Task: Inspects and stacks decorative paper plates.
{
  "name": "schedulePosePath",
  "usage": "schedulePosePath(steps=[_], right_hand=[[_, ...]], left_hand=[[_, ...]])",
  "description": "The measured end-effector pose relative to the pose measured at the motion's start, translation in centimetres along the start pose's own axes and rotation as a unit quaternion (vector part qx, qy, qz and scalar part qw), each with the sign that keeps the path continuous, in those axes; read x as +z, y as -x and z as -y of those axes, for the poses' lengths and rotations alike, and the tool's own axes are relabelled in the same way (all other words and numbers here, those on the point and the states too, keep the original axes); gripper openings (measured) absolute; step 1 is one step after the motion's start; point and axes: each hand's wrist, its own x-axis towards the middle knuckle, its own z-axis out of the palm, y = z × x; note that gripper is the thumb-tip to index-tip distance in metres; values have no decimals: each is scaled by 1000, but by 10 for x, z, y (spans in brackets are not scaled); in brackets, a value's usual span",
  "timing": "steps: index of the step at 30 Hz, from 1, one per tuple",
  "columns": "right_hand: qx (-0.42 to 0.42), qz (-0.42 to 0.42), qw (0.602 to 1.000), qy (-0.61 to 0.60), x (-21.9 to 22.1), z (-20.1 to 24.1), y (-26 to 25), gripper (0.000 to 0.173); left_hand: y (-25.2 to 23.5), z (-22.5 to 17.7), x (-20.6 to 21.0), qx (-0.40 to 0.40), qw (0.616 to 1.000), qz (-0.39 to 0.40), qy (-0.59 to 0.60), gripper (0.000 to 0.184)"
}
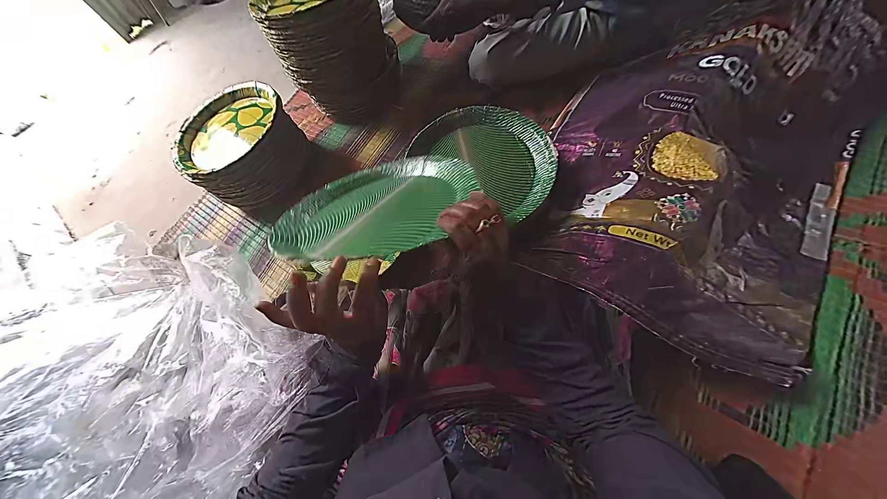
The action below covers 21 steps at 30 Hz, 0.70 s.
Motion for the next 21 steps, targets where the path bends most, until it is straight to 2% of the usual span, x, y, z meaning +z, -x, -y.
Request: schedulePosePath(steps=[1,3,4,5,6,7,9,11,13,14,16,17,18,21], right_hand=[[14,-2,999,33,-2,-6,1,15],[42,45,993,97,-6,-22,6,21],[57,81,988,121,-6,-31,11,24],[70,114,982,136,-5,-41,19,26],[80,145,975,149,-2,-52,28,27],[97,185,965,156,0,-60,38,28],[161,309,926,146,2,-69,50,30],[224,425,867,130,7,-74,56,31],[237,443,855,129,16,-76,66,32],[241,448,851,129,19,-75,67,35],[251,460,842,128,21,-70,62,40],[250,448,850,119,22,-67,62,40],[240,423,867,108,22,-66,65,40],[164,319,930,79,25,-57,66,51]], left_hand=[[0,1,5,-14,1000,-2,-11,23],[7,8,25,-50,998,37,-4,29],[13,14,38,-63,994,92,8,33],[19,20,49,-79,980,183,19,38],[24,25,60,-104,949,296,24,45],[31,30,71,-133,903,409,23,53],[51,40,94,-188,785,590,2,61],[74,48,111,-199,692,693,-33,46],[78,46,114,-194,637,743,-68,34],[76,45,113,-198,623,752,-86,32],[75,48,111,-221,629,737,-112,27],[76,52,107,-242,645,716,-114,24],[72,55,99,-256,673,685,-112,22],[46,57,69,-247,802,534,-102,25]])
